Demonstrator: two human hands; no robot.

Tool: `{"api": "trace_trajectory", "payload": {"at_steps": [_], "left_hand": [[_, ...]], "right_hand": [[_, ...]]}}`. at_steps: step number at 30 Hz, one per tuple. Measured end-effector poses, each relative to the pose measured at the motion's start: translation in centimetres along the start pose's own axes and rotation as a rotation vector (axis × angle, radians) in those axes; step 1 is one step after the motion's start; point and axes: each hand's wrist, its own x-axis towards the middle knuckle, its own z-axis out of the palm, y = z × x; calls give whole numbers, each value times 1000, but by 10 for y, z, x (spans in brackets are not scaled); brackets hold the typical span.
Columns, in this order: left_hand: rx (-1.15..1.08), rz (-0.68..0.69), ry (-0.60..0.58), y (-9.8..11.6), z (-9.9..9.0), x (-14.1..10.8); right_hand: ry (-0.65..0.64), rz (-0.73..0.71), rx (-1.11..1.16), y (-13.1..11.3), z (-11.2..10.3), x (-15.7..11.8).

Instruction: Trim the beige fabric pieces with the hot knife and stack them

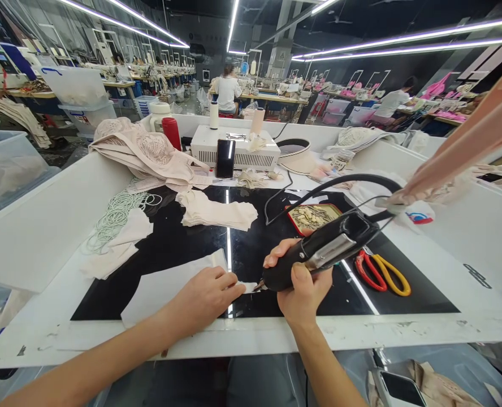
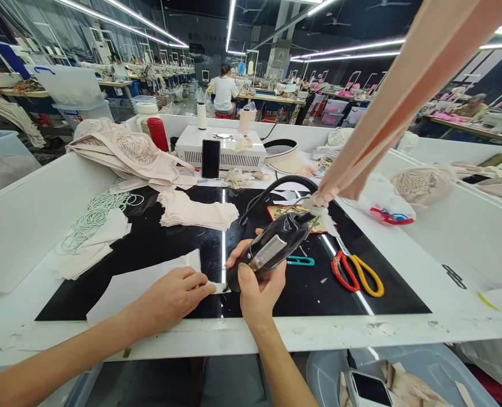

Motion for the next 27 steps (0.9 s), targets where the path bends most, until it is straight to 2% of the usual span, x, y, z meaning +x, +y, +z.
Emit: {"api": "trace_trajectory", "payload": {"at_steps": [8, 16, 27], "left_hand": [[55, 20, -33, 3, -3, 0], [190, 33, -96, 13, -15, 3], [201, 31, -105, 14, -10, 3]], "right_hand": [[-8, -1, -19, 0, -1, -1], [-22, 13, -1, 0, -2, -2], [9, 1, 43, -3, 0, 1]]}}
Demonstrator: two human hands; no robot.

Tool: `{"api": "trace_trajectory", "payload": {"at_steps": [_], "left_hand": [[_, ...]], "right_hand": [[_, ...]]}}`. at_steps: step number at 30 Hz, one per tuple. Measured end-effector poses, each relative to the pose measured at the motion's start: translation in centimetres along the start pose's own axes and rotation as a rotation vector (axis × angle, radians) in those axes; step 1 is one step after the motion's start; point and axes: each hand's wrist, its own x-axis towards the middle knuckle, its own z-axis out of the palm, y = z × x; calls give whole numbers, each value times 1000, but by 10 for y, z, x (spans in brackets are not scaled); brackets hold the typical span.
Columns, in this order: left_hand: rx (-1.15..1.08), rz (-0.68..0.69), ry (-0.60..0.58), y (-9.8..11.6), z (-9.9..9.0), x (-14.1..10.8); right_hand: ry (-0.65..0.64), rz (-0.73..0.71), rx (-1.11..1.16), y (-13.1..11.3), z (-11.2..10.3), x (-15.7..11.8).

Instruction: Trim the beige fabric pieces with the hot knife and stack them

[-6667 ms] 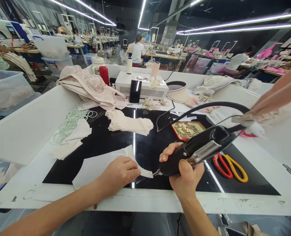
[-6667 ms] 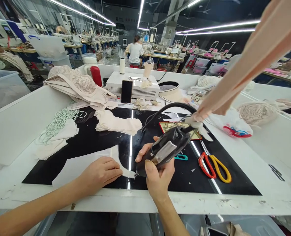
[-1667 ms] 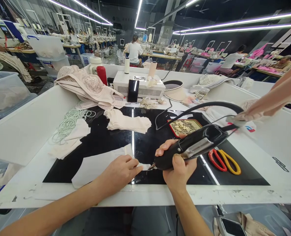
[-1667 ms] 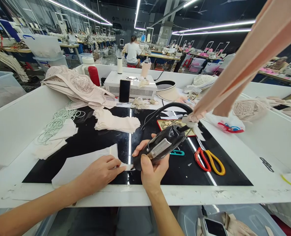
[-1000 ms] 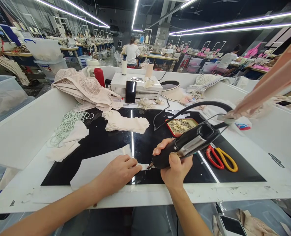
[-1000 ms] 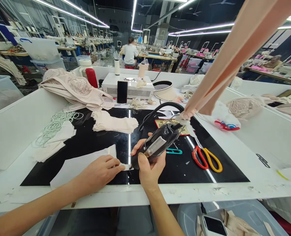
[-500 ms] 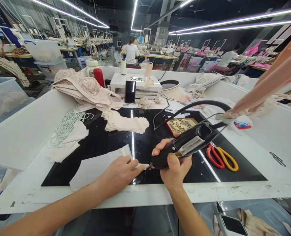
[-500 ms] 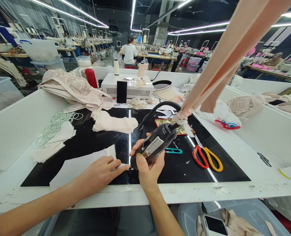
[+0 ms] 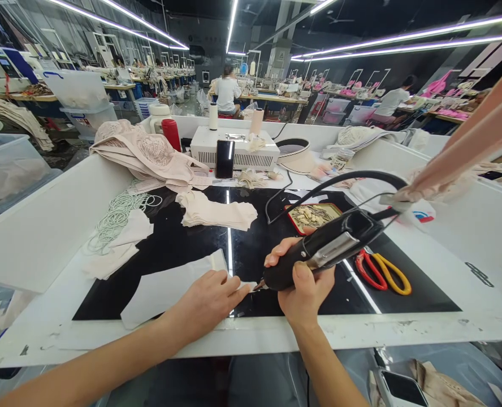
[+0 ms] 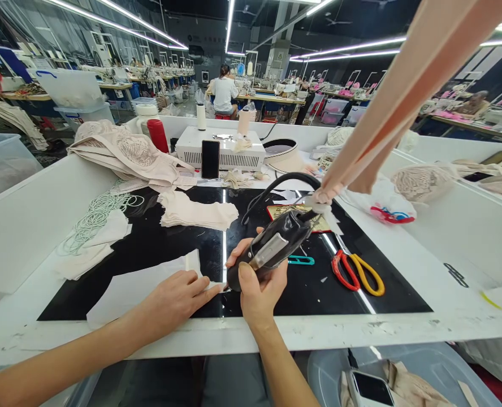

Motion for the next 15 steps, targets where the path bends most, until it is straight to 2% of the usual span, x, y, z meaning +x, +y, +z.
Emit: {"api": "trace_trajectory", "payload": {"at_steps": [11, 15], "left_hand": [[-63, -2, 8, -3, -1, 1], [-235, -28, 91, -15, -4, -3]], "right_hand": [[-19, -3, -88, 4, -2, -2], [-37, -2, -88, 6, -3, -1]]}}
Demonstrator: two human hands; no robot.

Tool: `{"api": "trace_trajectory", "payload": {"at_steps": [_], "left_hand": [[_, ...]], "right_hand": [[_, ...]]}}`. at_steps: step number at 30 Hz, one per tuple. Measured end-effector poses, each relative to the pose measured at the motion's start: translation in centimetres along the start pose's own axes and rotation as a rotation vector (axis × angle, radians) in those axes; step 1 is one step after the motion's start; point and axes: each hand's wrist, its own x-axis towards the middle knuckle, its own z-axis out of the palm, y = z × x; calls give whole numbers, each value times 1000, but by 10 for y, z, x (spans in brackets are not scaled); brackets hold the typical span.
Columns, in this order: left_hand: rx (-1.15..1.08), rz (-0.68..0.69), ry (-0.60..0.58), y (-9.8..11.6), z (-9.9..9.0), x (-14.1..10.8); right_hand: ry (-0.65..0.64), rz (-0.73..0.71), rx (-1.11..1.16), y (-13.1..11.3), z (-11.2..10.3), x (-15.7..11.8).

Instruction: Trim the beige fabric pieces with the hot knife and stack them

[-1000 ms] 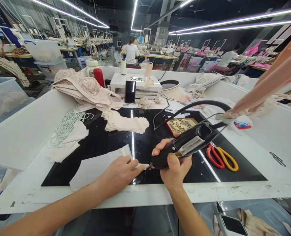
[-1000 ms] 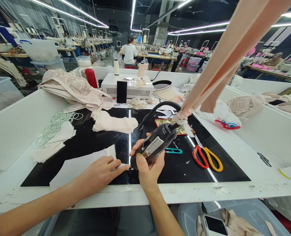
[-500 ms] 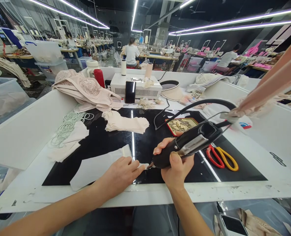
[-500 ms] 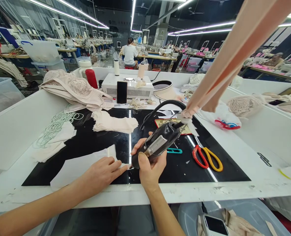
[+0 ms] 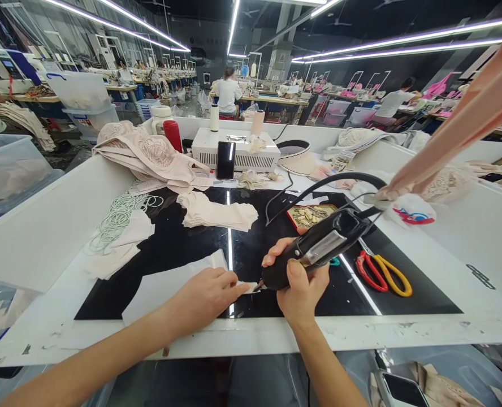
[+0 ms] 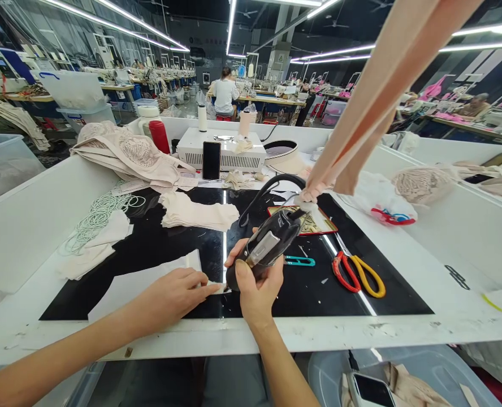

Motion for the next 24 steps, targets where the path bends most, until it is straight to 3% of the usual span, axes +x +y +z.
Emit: {"api": "trace_trajectory", "payload": {"at_steps": [3, 7, 11, 14, 18, 21, 24], "left_hand": [[-112, -38, 51, -18, -8, -10], [-104, -65, 44, -39, -10, -31], [-89, -110, -12, -32, -6, -42], [-133, -219, -42, -10, -12, -38], [-362, -377, -172, 8, -30, -24], [-365, -403, -215, 1, -41, -10], [-294, -293, -163, -16, -40, 8]], "right_hand": [[-14, 8, 3, 1, -2, 3], [-20, 9, 0, 3, -4, 11], [4, -13, -3, 5, -2, 23], [32, -16, 1, 5, 1, 29], [22, 5, 21, 4, 4, 29], [0, 13, 32, 6, 4, 25], [-17, 2, 60, 7, 7, 23]]}}
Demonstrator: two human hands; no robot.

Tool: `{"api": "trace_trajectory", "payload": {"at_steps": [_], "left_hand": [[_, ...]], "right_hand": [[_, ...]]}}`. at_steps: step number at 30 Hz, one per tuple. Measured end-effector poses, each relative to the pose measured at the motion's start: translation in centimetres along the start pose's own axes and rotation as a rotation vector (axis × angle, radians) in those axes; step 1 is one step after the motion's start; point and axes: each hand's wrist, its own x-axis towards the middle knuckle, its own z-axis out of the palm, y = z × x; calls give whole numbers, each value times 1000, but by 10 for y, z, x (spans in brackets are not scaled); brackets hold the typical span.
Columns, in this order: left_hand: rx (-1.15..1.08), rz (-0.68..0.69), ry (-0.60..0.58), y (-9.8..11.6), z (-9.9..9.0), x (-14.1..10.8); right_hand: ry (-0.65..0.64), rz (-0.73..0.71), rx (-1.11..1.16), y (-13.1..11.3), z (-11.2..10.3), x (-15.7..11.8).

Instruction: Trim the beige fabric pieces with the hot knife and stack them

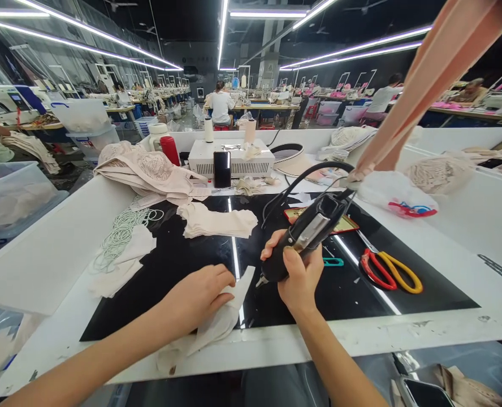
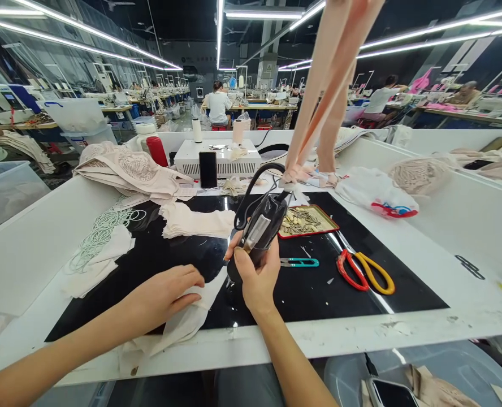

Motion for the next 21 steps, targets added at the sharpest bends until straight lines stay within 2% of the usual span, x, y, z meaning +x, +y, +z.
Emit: {"api": "trace_trajectory", "payload": {"at_steps": [3, 6, 12, 21], "left_hand": [[-75, 213, -27, -12, 1, 24], [-125, 308, -114, -21, 6, 40], [-117, 236, -221, -33, 8, 41], [-90, 222, -240, -40, 8, 42]], "right_hand": [[-21, 4, 35, 2, 3, -2], [-29, 23, 40, 5, 3, -3], [-28, 49, 63, 14, 5, -6], [-17, 53, 34, 24, 15, -9]]}}
